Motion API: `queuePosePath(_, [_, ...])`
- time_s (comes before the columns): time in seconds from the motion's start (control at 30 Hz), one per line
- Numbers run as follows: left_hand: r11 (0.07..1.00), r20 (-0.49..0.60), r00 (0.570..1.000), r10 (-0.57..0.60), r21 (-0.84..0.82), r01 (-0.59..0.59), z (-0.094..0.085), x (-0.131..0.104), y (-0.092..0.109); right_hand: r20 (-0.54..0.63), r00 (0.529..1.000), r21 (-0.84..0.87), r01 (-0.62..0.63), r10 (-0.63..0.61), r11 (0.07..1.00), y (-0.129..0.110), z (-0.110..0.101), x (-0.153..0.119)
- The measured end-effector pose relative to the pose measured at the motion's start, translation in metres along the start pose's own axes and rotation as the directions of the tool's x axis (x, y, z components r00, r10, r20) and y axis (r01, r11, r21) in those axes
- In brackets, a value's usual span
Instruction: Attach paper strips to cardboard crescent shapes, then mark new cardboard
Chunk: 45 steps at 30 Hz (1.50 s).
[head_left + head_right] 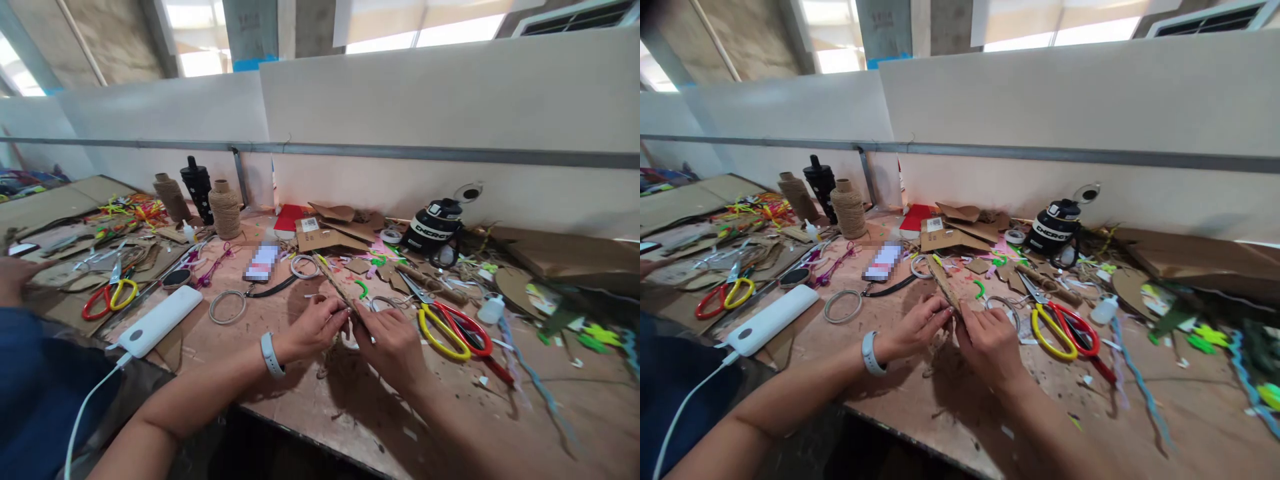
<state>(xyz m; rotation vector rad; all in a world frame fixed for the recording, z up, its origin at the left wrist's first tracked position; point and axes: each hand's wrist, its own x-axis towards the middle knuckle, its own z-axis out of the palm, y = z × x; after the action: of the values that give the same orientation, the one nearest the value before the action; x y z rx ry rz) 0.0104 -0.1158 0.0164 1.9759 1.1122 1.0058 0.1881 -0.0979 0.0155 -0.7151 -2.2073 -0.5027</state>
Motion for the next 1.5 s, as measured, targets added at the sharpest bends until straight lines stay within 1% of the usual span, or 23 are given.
queuePosePath(0.1, [0.98, 0.004, 1.0, -0.009, 0.197, 0.008, -0.002, 0.001, 0.002, -0.003, 1.0, 0.011, -0.015, 0.015, 1.0, -0.002, 0.002, -0.001])
queuePosePath(0.2, [0.947, 0.004, 0.999, 0.043, 0.318, -0.042, -0.004, 0.005, 0.005, 0.008, 0.999, 0.043, -0.052, 0.052, 0.998, -0.004, 0.002, -0.002])
queuePosePath(0.3, [0.926, 0.02, 0.995, 0.1, 0.364, -0.1, -0.008, 0.012, 0.012, 0.021, 0.994, 0.081, -0.106, 0.105, 0.991, -0.003, 0.0, 0.0])
queuePosePath(0.5, [0.895, 0.125, 0.984, 0.126, 0.415, -0.167, -0.017, 0.029, 0.029, 0.009, 0.987, 0.096, -0.163, 0.162, 0.982, 0.004, -0.009, 0.005])
queuePosePath(0.67, [0.823, 0.166, 0.977, 0.131, 0.531, -0.201, -0.015, 0.041, 0.031, 0.02, 0.977, 0.106, -0.213, 0.212, 0.971, 0.009, -0.01, 0.005])
queuePosePath(0.8, [0.816, 0.161, 0.97, 0.182, 0.526, -0.24, -0.012, 0.044, 0.029, 0.038, 0.97, 0.113, -0.244, 0.241, 0.963, 0.011, -0.01, 0.004])
queuePosePath(0.93, [0.82, 0.144, 0.964, 0.225, 0.507, -0.267, -0.013, 0.043, 0.025, 0.1, 0.958, 0.161, -0.283, 0.269, 0.946, 0.01, -0.012, 0.005])
queuePosePath(1.03, [0.824, 0.135, 0.96, 0.244, 0.492, -0.279, -0.013, 0.041, 0.021, 0.099, 0.956, 0.178, -0.288, 0.275, 0.941, 0.01, -0.012, 0.005])
queuePosePath(1.13, [0.836, 0.129, 0.963, 0.238, 0.477, -0.271, -0.011, 0.041, 0.021, 0.067, 0.962, 0.17, -0.274, 0.266, 0.947, 0.011, -0.01, 0.004])
queuePosePath(1.23, [0.838, 0.127, 0.97, 0.205, 0.489, -0.241, -0.01, 0.041, 0.023, 0.044, 0.969, 0.158, -0.248, 0.245, 0.956, 0.012, -0.008, 0.003])
queuePosePath(1.33, [0.83, 0.139, 0.974, 0.18, 0.51, -0.227, -0.009, 0.041, 0.024, 0.057, 0.969, 0.17, -0.246, 0.239, 0.954, 0.012, -0.009, 0.003])
queuePosePath(1.5, [0.832, 0.134, 0.973, 0.189, 0.505, -0.231, -0.005, 0.042, 0.019, 0.059, 0.967, 0.163, -0.253, 0.247, 0.954, 0.011, -0.012, 0.006])
